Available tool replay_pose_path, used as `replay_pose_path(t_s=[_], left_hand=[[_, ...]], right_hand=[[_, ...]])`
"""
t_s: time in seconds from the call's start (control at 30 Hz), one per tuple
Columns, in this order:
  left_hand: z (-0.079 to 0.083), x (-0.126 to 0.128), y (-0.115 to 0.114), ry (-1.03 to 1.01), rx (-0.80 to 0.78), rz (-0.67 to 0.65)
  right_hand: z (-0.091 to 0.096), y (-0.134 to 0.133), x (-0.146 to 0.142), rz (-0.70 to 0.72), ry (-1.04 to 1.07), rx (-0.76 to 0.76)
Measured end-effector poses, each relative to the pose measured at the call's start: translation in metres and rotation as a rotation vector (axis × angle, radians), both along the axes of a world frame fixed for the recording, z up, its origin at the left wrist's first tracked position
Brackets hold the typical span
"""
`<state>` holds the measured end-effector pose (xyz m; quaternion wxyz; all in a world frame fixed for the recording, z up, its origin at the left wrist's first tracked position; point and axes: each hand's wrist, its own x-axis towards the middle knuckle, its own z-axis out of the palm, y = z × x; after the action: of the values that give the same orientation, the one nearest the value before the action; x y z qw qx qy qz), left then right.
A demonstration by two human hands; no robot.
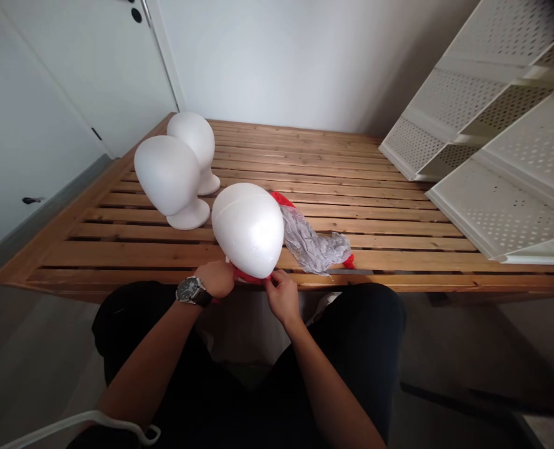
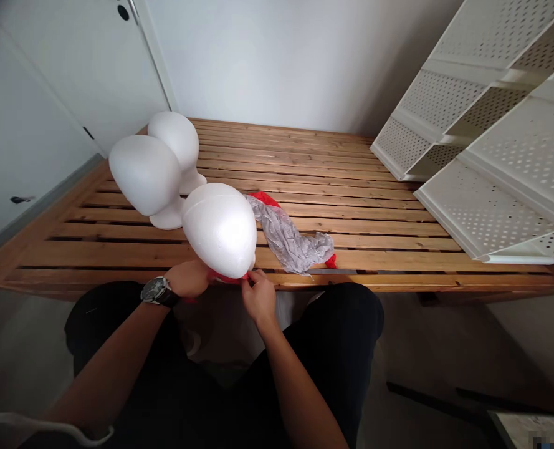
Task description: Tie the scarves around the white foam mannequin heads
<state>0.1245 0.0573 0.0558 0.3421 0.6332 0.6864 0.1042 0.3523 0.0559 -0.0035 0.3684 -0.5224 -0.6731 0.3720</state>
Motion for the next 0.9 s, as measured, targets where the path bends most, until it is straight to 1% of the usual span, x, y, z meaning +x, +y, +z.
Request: replay_pose_path(t_s=[0.07, 0.1, 0.17, 0.23, 0.3, 0.37, 0.47, 0.53, 0.6, 0.67, 0.77, 0.9], left_hand=[[0.0, 0.004, 0.0, 0.134, -0.013, -0.039], [0.0, 0.005, -0.001, 0.139, -0.017, -0.064], [-0.001, 0.004, -0.003, 0.061, -0.012, -0.11], [-0.003, 0.003, -0.006, -0.033, 0.003, -0.135], [-0.003, 0.003, -0.01, -0.095, 0.026, -0.142], [-0.002, 0.005, -0.014, -0.094, 0.026, -0.156], [0.001, 0.011, -0.019, -0.062, 0.001, -0.144], [0.0, 0.014, -0.02, -0.09, 0.028, -0.135], [-0.003, 0.018, -0.021, -0.146, 0.095, -0.163], [-0.008, 0.022, -0.021, -0.152, 0.136, -0.209], [-0.012, 0.031, -0.02, -0.035, 0.093, -0.271], [-0.009, 0.043, -0.021, 0.136, 0.02, -0.284]], right_hand=[[0.001, -0.002, 0.0, 0.039, -0.02, 0.005], [0.002, -0.003, 0.002, 0.067, -0.024, 0.013], [0.003, -0.003, 0.005, 0.118, -0.018, 0.04], [0.004, 0.002, 0.008, 0.128, 0.019, 0.08], [0.004, 0.012, 0.009, 0.118, 0.076, 0.127], [0.006, 0.026, 0.005, 0.154, 0.123, 0.167], [0.013, 0.048, -0.004, 0.313, 0.15, 0.215], [0.017, 0.06, -0.012, 0.376, 0.156, 0.241], [0.018, 0.066, -0.019, 0.357, 0.172, 0.244], [0.015, 0.068, -0.026, 0.336, 0.194, 0.234], [0.007, 0.064, -0.034, 0.302, 0.203, 0.239], [-0.003, 0.058, -0.041, 0.166, 0.224, 0.229]])
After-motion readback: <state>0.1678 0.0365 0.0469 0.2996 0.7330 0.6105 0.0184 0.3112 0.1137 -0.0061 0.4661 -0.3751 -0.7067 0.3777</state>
